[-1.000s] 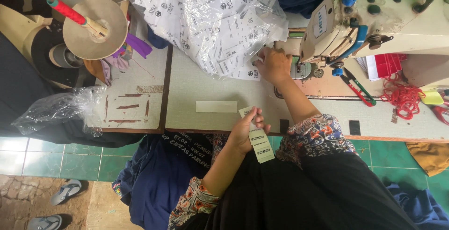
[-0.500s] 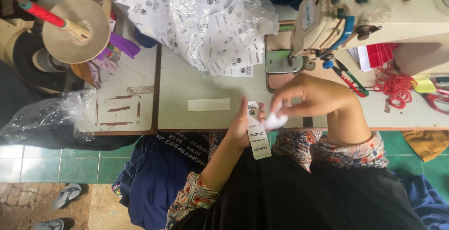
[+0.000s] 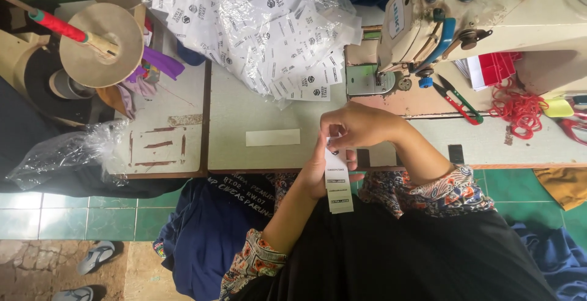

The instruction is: Sorting and stacking small garment labels on a workbench next to a sewing machine

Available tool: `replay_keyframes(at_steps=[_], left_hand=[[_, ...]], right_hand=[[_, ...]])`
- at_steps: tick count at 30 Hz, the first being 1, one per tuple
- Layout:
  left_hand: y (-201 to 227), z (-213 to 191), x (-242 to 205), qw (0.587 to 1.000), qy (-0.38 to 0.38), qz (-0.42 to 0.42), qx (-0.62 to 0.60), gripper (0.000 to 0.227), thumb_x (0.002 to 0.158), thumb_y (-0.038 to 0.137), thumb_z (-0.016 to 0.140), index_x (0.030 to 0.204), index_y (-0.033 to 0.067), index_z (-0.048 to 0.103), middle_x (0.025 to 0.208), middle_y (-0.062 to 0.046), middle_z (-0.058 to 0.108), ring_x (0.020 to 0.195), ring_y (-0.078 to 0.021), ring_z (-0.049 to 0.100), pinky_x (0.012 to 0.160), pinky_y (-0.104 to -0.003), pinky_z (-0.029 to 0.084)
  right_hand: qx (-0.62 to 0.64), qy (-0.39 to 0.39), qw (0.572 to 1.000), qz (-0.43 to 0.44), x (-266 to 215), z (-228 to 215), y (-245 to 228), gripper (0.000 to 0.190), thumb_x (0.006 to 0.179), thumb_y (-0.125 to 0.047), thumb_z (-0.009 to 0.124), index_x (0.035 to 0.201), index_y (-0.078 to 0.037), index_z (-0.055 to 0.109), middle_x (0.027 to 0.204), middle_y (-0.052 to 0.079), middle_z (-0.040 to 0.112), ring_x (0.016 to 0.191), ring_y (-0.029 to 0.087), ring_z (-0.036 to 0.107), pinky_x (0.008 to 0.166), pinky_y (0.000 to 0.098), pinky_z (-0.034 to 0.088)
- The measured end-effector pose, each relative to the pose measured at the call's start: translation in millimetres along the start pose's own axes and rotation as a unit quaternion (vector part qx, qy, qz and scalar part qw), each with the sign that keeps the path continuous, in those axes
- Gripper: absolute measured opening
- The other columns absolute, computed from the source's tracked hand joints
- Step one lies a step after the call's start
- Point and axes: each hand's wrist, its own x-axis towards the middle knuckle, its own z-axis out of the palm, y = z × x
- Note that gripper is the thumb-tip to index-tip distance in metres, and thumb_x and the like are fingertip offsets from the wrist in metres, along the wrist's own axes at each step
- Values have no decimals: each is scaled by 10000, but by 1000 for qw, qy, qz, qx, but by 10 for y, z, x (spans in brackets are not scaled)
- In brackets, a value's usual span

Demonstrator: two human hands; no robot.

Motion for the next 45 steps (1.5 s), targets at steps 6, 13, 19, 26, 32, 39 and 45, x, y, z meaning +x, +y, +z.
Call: replay_keyframes(at_steps=[6, 13, 19, 26, 32, 39, 45], left_hand=[[-91, -155, 31, 1000, -13, -5, 20, 609, 970, 672, 602, 1205, 111, 578, 888, 7, 555, 791, -121, 628, 844, -530, 612], [-102, -199, 50, 1000, 7, -11, -21, 541, 979, 633, 624, 1157, 122, 616, 889, 7, 601, 812, -112, 633, 888, -520, 610], [-84, -231, 33, 999, 26, -12, -40, 527, 968, 613, 656, 1157, 122, 621, 890, 15, 604, 811, -103, 635, 891, -493, 620], [-66, -211, -1, 997, 37, -4, -74, 365, 990, 437, 702, 1153, 122, 618, 916, -3, 631, 819, -123, 667, 881, -516, 622], [-73, -167, -6, 994, 61, -11, -85, 218, 954, 241, 752, 1076, 89, 653, 898, -3, 649, 793, -124, 666, 892, -523, 612], [-153, -262, 47, 991, 74, -17, -109, 174, 928, 148, 758, 1036, 68, 647, 884, -19, 665, 797, -139, 681, 902, -541, 603], [-94, -152, -9, 990, 74, -26, -118, 158, 933, 153, 751, 1012, 63, 647, 868, -16, 650, 775, -118, 663, 906, -522, 611]], right_hand=[[21, 88, 993, -75, 41, 78, 247, 226, 869, -108, 719, 1073, -9, 728, 950, 229, 739, 886, 360, 709, 786, 460, 563], [84, 81, 990, -83, -44, 257, 338, 237, 957, -61, 557, 1078, 45, 730, 879, 256, 753, 734, 364, 747, 740, 519, 585], [80, 84, 987, -114, 52, 261, 324, 248, 942, -31, 552, 1100, 71, 714, 850, 265, 747, 684, 376, 756, 858, 630, 526], [70, 85, 990, -90, 29, 254, 264, 272, 973, -58, 516, 1111, 69, 712, 904, 297, 731, 853, 468, 740, 882, 664, 498], [47, 34, 997, -51, 34, 241, 318, 303, 1000, -130, 503, 1128, 38, 721, 926, 269, 747, 912, 451, 740, 870, 620, 531], [23, -20, 999, -34, -15, 198, 135, 351, 1018, -178, 463, 1199, 13, 696, 1021, 297, 731, 1028, 497, 686, 865, 644, 520], [22, -16, 996, -80, 3, 164, 193, 300, 992, -102, 493, 1135, 63, 698, 976, 282, 738, 968, 483, 717, 850, 627, 545]])
